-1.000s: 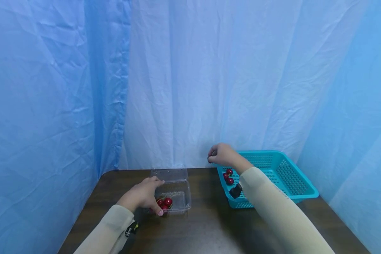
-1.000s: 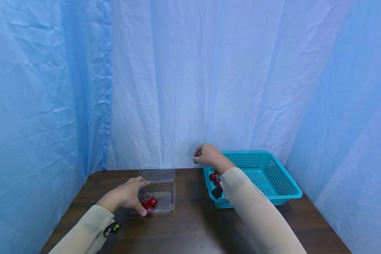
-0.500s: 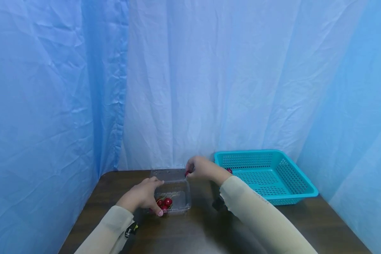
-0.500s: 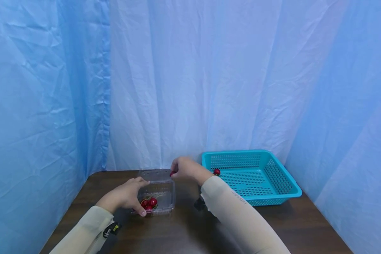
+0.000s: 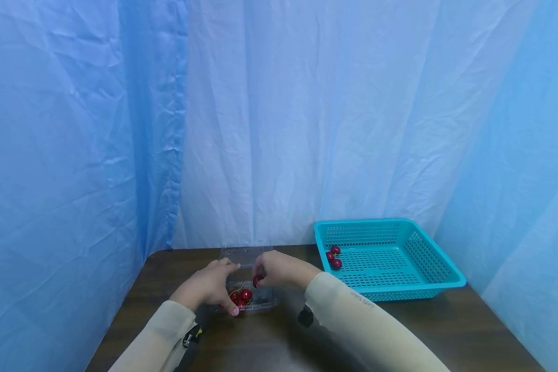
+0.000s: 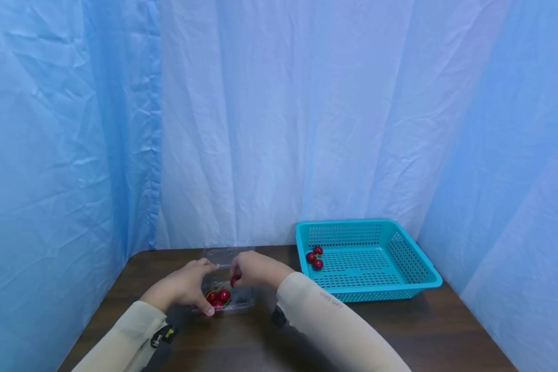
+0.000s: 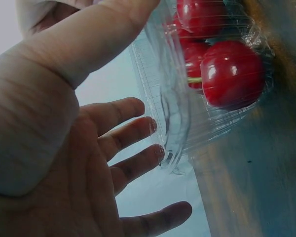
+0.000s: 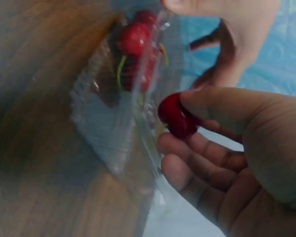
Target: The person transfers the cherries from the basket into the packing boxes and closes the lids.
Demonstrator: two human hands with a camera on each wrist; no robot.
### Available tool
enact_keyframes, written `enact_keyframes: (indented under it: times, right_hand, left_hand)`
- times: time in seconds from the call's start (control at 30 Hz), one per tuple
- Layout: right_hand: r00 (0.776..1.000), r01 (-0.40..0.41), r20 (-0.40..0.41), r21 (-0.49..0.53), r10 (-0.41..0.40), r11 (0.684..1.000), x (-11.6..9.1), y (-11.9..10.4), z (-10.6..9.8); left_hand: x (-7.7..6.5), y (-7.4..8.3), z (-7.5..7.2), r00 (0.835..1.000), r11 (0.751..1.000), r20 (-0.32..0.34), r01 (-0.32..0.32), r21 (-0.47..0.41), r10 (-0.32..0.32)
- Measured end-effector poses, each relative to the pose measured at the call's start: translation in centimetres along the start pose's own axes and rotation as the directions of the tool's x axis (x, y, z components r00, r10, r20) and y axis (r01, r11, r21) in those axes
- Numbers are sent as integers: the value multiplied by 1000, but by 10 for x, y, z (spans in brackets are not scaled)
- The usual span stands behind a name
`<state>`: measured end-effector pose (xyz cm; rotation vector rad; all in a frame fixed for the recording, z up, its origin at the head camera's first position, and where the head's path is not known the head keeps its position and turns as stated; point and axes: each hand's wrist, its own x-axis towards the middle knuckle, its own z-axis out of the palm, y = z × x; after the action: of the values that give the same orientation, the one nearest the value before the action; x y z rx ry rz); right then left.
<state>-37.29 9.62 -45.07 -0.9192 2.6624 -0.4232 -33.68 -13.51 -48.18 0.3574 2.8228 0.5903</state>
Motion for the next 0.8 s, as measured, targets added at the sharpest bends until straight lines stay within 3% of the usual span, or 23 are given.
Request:
enact_keyframes:
  times: [0.2,0.37,0.8]
  right_hand:
    - [993,89,76,-59,-85,994,2,-8,12]
    - [987,147,83,-113,-138,983,4,-10,21]
    - [991,111,87,-88,-104,990,11,-9,30]
  left_hand:
    - [0,-1,-1,1000,1000,12,-14,-5,14]
    - [1,-2,-2,1000,1000,20,-19,-9,19]
    - [4,-4,1,1000,1000,9,-21,-7,21]
